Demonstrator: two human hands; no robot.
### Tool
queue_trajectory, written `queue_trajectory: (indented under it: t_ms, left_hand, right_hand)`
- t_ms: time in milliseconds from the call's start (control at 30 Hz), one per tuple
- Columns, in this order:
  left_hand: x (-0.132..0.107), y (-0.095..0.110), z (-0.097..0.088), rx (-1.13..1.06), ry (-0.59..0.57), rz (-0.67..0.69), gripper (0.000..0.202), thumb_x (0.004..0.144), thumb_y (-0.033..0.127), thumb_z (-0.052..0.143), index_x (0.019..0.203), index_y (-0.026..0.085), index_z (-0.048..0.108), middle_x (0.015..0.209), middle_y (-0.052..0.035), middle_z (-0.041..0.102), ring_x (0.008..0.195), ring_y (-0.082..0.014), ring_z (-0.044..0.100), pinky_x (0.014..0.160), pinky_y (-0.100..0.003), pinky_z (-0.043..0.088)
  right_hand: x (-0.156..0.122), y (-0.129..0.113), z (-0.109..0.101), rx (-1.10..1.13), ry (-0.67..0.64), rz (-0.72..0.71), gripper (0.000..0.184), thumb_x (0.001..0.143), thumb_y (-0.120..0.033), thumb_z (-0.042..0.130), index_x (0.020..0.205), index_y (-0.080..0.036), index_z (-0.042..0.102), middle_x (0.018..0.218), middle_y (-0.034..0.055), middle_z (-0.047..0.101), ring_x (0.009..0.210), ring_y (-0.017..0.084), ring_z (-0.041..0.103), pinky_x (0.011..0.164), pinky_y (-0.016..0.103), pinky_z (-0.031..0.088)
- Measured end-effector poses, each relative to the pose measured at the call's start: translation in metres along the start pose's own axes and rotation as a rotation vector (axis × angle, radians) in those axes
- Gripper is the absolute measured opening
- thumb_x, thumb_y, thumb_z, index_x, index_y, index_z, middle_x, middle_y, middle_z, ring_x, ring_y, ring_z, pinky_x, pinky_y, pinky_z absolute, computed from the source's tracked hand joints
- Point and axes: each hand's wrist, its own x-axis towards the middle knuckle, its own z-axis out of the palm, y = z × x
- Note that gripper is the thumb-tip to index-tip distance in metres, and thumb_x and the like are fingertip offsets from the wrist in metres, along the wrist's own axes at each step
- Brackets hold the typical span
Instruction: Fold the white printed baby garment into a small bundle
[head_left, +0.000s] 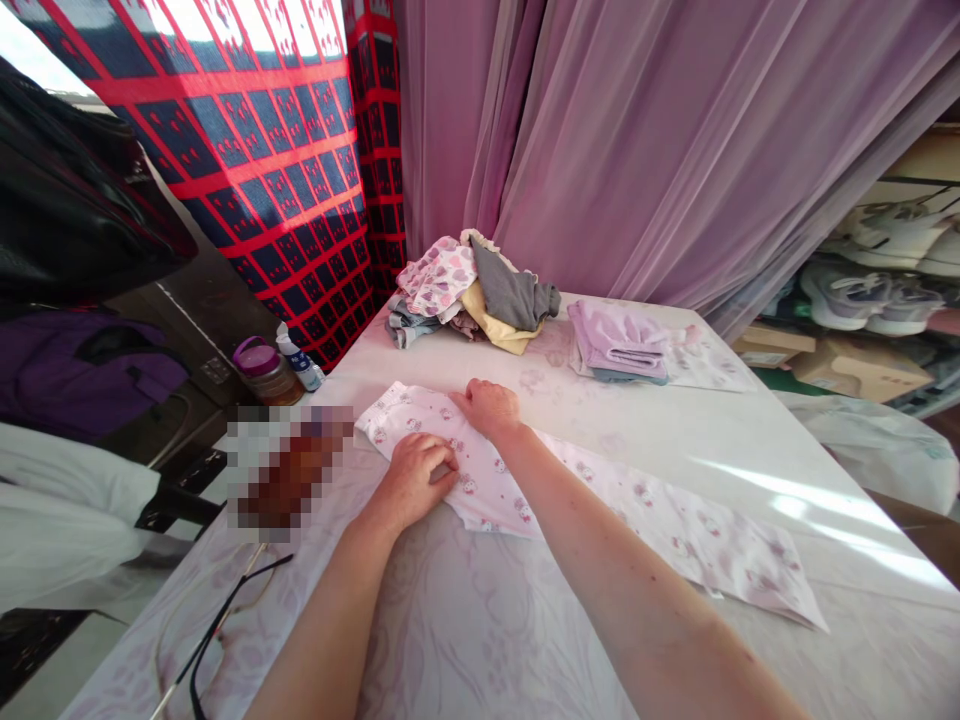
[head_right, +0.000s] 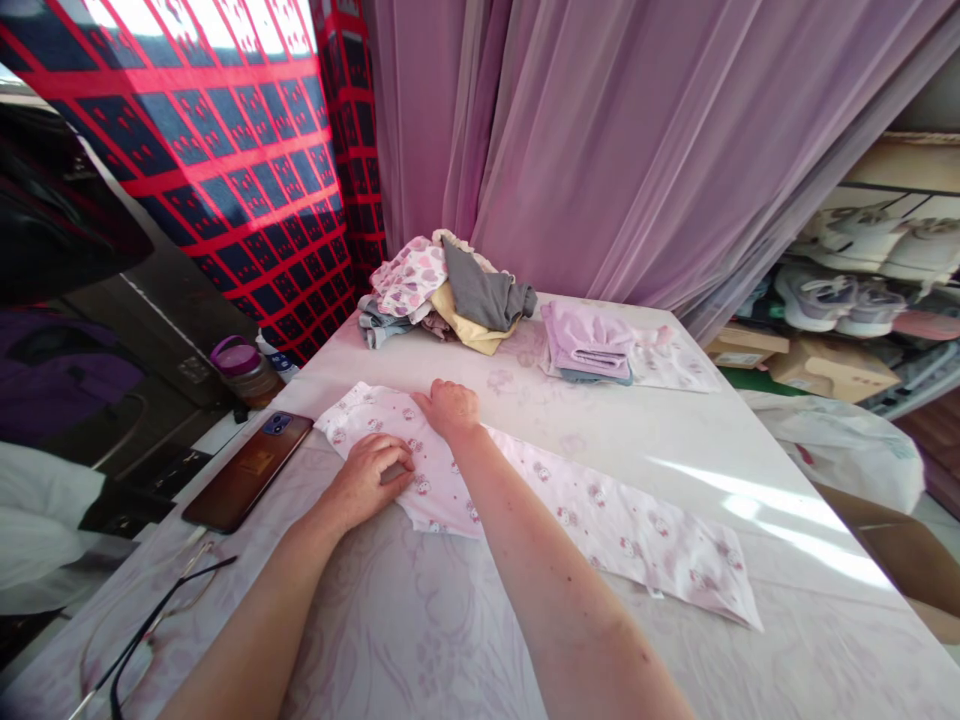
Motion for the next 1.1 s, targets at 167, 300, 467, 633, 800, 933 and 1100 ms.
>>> queue_trajectory:
  t_ms: [167,300,467,633,800,933,1100]
  left_hand:
    - [-0.006,-0.001,0.004,0.099,0.015,-0.137,0.028,0.077,0.031,0.072,0.103,0.024,0.064,0.142,-0.0088,0.054,0.140,-0.0340,0.037,0.116,-0.062,0.022]
    - [-0.007,-0.001,0.006,0.107,-0.025,-0.197,0.038,0.078,0.035,0.072,0.113,0.023,0.061,0.147,-0.0113,0.050,0.143,-0.0366,0.032,0.115,-0.066,0.017]
    - [-0.006,-0.002,0.004,0.093,-0.038,-0.194,0.030,0.078,0.036,0.071,0.104,0.023,0.062,0.148,-0.0111,0.048,0.144,-0.0377,0.030,0.115,-0.067,0.017]
    - [-0.006,-0.002,0.005,0.098,-0.021,-0.188,0.026,0.077,0.036,0.072,0.098,0.023,0.063,0.147,-0.0100,0.050,0.143,-0.0382,0.032,0.114,-0.067,0.019]
    - [-0.006,-0.006,0.003,0.175,0.183,-0.209,0.018,0.084,0.032,0.063,0.100,0.024,0.062,0.138,-0.0099,0.057,0.139,-0.0350,0.039,0.115,-0.063,0.024]
    - [-0.008,-0.014,-0.001,0.234,0.246,-0.279,0.020,0.085,0.031,0.060,0.103,0.023,0.060,0.135,-0.0110,0.060,0.136,-0.0363,0.042,0.114,-0.063,0.024]
    - [-0.011,-0.020,0.001,0.227,0.258,-0.268,0.017,0.085,0.032,0.061,0.099,0.023,0.059,0.132,-0.0103,0.061,0.134,-0.0352,0.043,0.114,-0.062,0.024]
  right_hand:
    - [0.011,-0.010,0.001,-0.013,-0.043,-0.075,0.039,0.096,-0.054,0.047,0.105,-0.023,0.068,0.105,0.0081,0.073,0.096,0.022,0.067,0.079,0.030,0.046]
    - [0.016,-0.010,0.009,-0.021,0.016,-0.066,0.033,0.098,-0.048,0.046,0.106,-0.024,0.068,0.106,0.0072,0.073,0.095,0.021,0.067,0.078,0.030,0.046]
    - [0.022,-0.011,0.013,-0.043,0.000,-0.025,0.037,0.099,-0.049,0.043,0.109,-0.023,0.068,0.108,0.0100,0.073,0.095,0.022,0.068,0.078,0.031,0.047]
    - [0.010,-0.013,0.011,-0.028,0.038,-0.048,0.036,0.101,-0.042,0.039,0.114,-0.021,0.065,0.112,0.0110,0.070,0.101,0.023,0.064,0.082,0.032,0.046]
    - [-0.004,-0.019,0.008,0.029,0.126,-0.219,0.032,0.101,-0.033,0.040,0.123,-0.024,0.062,0.122,0.0085,0.064,0.112,0.020,0.056,0.093,0.031,0.041]
    - [0.009,-0.032,0.004,0.015,0.073,-0.190,0.034,0.099,-0.038,0.043,0.121,-0.023,0.065,0.122,0.0094,0.065,0.113,0.024,0.055,0.093,0.035,0.041]
    - [0.026,-0.042,0.009,-0.001,0.006,-0.167,0.029,0.097,-0.039,0.049,0.108,-0.023,0.070,0.114,0.0091,0.068,0.109,0.023,0.058,0.091,0.035,0.040]
